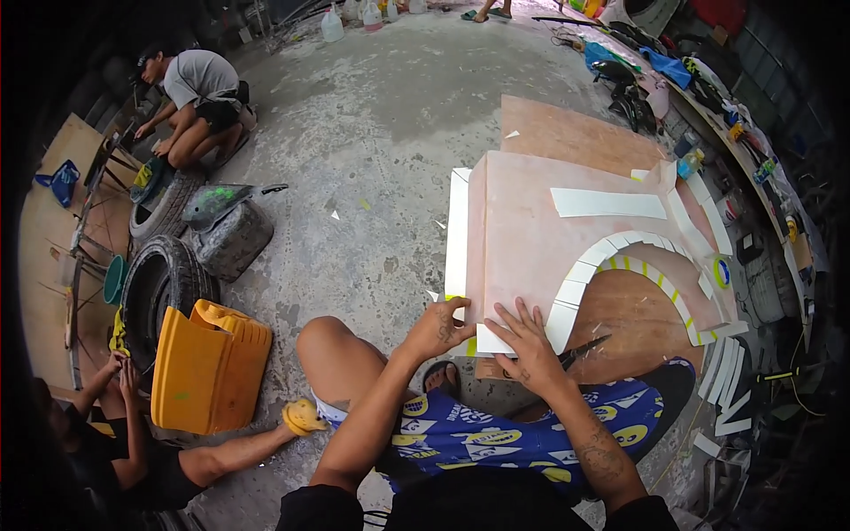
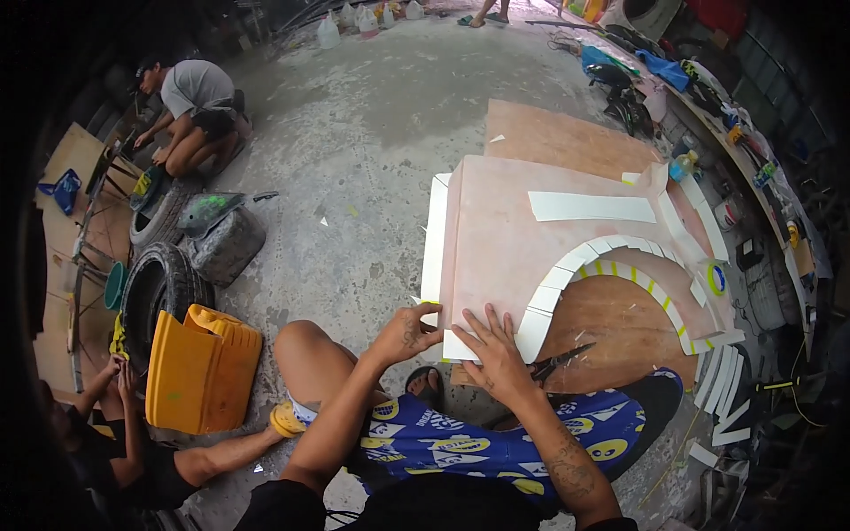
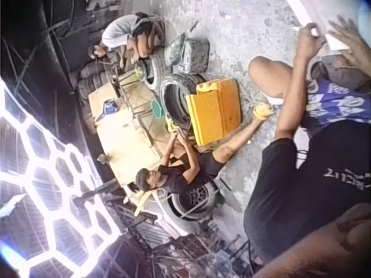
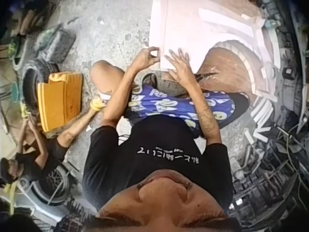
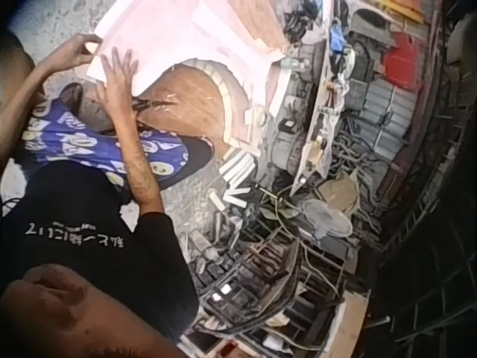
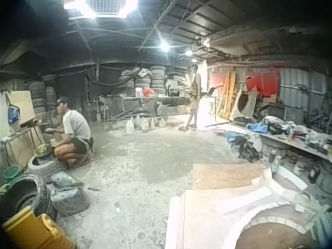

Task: Manually cutting and fitting white strips of material onto a large, curved wooden or fiberglass template, likely for custom car modification.

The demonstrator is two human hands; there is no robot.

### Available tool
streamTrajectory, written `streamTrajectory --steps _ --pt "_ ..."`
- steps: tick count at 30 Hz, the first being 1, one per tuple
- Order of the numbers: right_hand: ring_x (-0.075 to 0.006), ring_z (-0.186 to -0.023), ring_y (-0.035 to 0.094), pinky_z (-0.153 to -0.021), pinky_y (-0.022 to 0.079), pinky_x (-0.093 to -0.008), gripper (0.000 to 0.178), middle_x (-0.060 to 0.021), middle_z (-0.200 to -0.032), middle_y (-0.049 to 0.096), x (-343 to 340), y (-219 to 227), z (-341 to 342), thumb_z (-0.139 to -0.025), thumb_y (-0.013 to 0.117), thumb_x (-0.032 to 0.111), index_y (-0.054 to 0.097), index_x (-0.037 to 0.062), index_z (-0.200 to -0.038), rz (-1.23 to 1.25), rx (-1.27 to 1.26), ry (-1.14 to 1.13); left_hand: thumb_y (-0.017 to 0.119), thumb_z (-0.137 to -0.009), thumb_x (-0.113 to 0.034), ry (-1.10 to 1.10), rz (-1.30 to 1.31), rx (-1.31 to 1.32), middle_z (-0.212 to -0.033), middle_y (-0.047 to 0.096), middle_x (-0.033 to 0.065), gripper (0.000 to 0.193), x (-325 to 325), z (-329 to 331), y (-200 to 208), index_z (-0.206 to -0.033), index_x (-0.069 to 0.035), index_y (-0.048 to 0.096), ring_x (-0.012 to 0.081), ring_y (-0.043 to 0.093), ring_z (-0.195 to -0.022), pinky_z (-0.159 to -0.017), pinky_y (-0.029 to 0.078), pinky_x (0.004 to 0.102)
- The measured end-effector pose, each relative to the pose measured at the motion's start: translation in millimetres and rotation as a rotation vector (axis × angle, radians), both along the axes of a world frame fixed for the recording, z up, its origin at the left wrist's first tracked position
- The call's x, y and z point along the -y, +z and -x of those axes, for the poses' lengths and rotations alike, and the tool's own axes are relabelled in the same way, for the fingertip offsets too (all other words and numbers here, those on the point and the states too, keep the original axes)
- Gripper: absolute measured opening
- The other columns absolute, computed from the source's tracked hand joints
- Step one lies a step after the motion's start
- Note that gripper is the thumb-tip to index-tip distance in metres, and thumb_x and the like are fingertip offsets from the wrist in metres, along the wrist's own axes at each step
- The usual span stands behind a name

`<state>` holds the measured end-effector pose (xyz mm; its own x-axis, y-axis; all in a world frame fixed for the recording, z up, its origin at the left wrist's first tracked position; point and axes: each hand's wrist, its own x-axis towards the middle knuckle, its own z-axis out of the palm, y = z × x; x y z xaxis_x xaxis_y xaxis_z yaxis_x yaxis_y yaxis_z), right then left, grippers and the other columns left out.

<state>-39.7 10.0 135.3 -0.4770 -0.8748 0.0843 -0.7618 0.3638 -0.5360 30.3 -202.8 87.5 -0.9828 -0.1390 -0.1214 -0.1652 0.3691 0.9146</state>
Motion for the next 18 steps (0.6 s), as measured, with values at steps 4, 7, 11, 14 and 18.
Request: streamTrajectory --steps 4,7,11,14,18 --pt "-0.0427 -0.140 0.026 -0.114 0.014 -0.0573 0.061 -0.0143 -0.148 0.040 12 5 -8 -0.074 0.077 0.030 0.059 0.0093 -0.128 0.002 0.029 0.031 0.075 -0.077 -0.015 0.079 -0.052 -0.044 -0.090 0.068 0.0255 0.050 5 -17 -27 -0.117 0.007 0.056 0.0294 0.071 -0.082 -0.070 0.056 0.0372" --pt "-0.0419 -0.139 0.028 -0.115 0.015 -0.0549 0.068 -0.0176 -0.145 0.042 4 12 -7 -0.069 0.080 0.036 0.059 0.0044 -0.126 -0.008 0.034 0.010 0.078 -0.071 -0.014 0.142 -0.063 -0.048 -0.100 0.065 0.0255 0.053 -8 -12 -31 -0.117 0.005 0.057 0.0324 0.068 -0.088 -0.079 0.053 0.0394" --pt "-0.0422 -0.138 0.031 -0.116 0.015 -0.0508 0.057 -0.0203 -0.141 0.047 -13 6 -3 -0.071 0.076 0.022 0.059 -0.0010 -0.121 0.044 0.089 -0.055 0.083 -0.062 -0.021 0.007 0.067 -0.143 -0.109 0.059 0.0260 0.072 -27 6 -51 -0.120 0.006 0.052 0.0391 0.059 -0.103 -0.088 0.048 0.0426" --pt "-0.0425 -0.137 0.032 -0.115 0.016 -0.0520 0.046 -0.0196 -0.139 0.048 -11 10 -6 -0.080 0.072 0.022 0.059 -0.0025 -0.116 0.011 0.111 -0.061 0.083 -0.059 -0.018 0.039 -0.007 -0.042 -0.108 0.059 0.0280 0.072 -33 -3 -32 -0.120 0.007 0.053 0.0408 0.058 -0.104 -0.088 0.048 0.0417" --pt "-0.0429 -0.137 0.032 -0.115 0.015 -0.0536 0.041 -0.0208 -0.137 0.049 -21 2 -2 -0.084 0.069 0.022 0.058 -0.0030 -0.115 0.014 0.109 -0.077 0.083 -0.055 -0.013 0.041 -0.007 -0.037 -0.111 0.057 0.0288 0.076 -44 -2 -49 -0.119 0.010 0.051 0.0424 0.055 -0.108 -0.091 0.046 0.0428"
